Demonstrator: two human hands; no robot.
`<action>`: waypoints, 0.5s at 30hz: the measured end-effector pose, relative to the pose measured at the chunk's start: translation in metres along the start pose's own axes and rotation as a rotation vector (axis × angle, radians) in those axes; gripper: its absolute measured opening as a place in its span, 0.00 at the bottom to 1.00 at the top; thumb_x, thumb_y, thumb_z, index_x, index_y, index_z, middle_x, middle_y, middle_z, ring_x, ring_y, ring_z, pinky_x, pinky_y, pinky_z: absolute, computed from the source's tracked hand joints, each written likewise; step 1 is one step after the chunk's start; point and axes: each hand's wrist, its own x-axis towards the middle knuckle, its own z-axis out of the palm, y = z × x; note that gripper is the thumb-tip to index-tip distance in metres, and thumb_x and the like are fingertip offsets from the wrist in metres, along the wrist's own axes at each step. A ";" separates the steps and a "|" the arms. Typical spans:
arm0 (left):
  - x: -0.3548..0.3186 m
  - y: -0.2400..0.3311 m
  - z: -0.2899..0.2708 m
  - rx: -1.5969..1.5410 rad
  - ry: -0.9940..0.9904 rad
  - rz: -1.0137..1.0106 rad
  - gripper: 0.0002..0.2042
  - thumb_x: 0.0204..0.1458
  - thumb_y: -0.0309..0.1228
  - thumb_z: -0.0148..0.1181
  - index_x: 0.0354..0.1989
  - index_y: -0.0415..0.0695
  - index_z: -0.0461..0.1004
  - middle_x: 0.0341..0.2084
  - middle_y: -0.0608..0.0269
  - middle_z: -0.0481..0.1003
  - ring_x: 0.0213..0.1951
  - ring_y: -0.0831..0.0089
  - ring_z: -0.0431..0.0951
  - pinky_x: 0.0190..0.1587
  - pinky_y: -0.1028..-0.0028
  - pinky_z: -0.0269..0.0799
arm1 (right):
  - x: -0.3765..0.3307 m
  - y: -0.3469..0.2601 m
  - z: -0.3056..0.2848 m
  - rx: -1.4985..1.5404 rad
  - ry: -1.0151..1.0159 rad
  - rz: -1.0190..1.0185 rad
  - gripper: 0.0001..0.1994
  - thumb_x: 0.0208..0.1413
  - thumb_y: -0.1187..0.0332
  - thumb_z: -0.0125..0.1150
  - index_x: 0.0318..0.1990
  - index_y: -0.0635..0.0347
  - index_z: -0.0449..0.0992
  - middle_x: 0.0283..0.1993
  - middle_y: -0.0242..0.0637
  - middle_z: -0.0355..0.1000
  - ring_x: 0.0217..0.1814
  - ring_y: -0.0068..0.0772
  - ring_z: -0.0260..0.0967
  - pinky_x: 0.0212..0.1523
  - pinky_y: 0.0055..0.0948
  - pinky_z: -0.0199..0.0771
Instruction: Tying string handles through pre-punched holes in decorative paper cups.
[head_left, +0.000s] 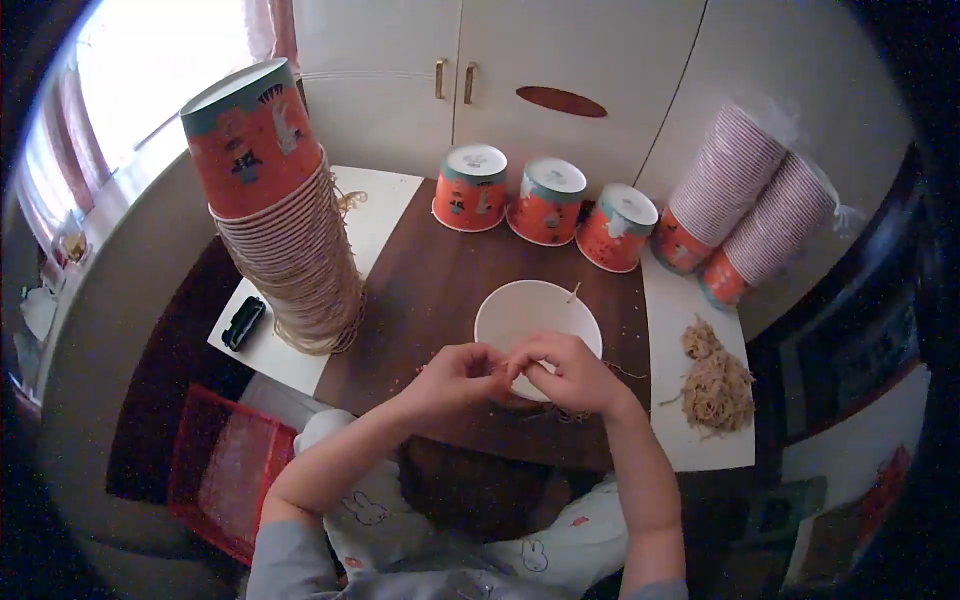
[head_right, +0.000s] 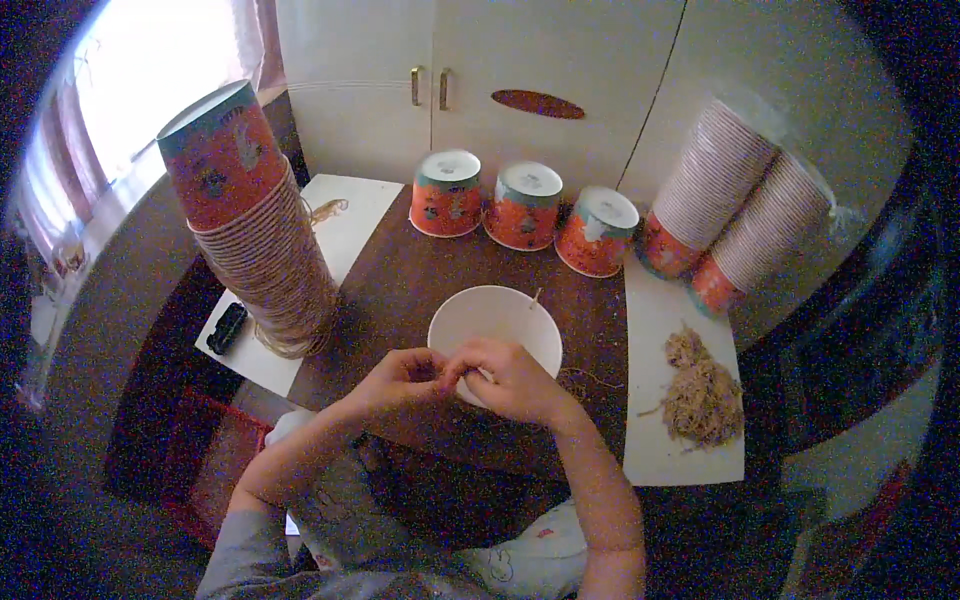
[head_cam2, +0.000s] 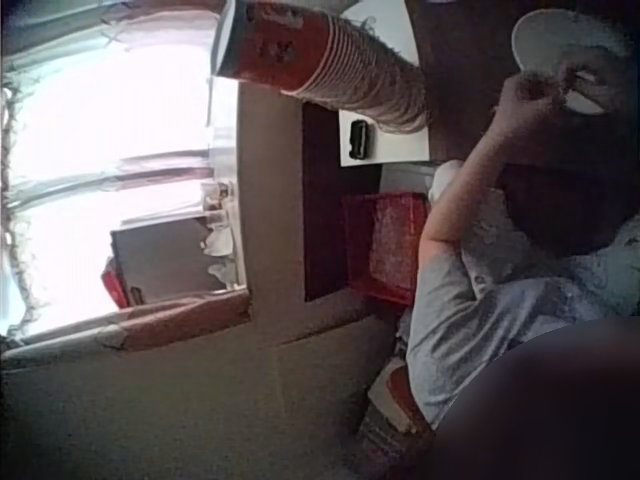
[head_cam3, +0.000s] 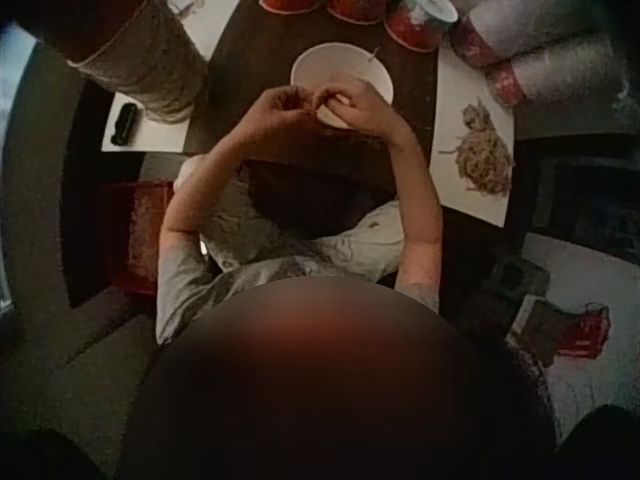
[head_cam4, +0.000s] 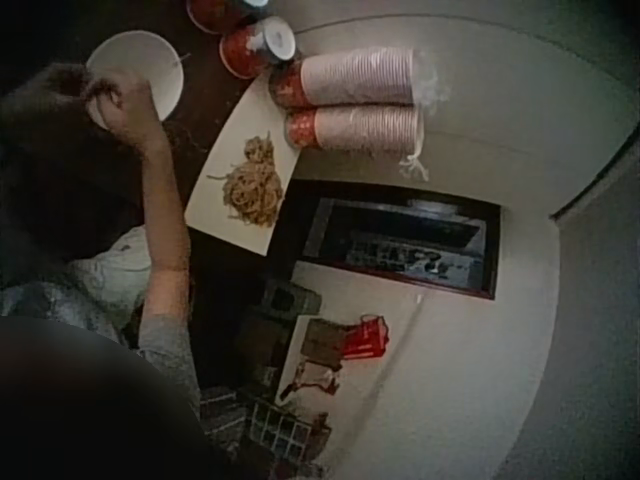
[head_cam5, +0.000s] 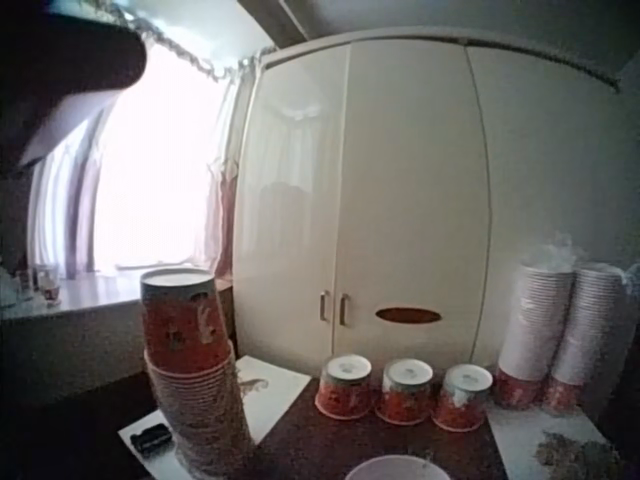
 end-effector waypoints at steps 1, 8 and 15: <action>-0.001 0.001 0.001 -0.026 0.018 -0.014 0.08 0.47 0.27 0.53 0.33 0.36 0.67 0.28 0.64 0.70 0.32 0.80 0.70 0.38 0.80 0.66 | 0.000 0.000 0.000 0.001 0.000 -0.002 0.06 0.40 0.80 0.48 0.27 0.61 0.70 0.29 0.35 0.68 0.34 0.30 0.66 0.37 0.25 0.64; -0.001 -0.003 -0.002 -0.131 0.000 -0.090 0.05 0.48 0.27 0.51 0.29 0.38 0.66 0.26 0.66 0.70 0.31 0.81 0.70 0.37 0.80 0.66 | -0.005 0.018 0.008 -0.373 0.128 -0.028 0.05 0.39 0.74 0.54 0.28 0.61 0.72 0.34 0.37 0.69 0.38 0.36 0.66 0.41 0.31 0.64; -0.002 -0.004 -0.004 -0.146 -0.056 0.012 0.04 0.49 0.26 0.50 0.29 0.38 0.64 0.25 0.63 0.71 0.31 0.78 0.71 0.38 0.77 0.67 | -0.007 0.030 0.013 -0.267 0.096 0.043 0.04 0.39 0.71 0.57 0.25 0.59 0.72 0.36 0.37 0.69 0.39 0.39 0.65 0.40 0.32 0.63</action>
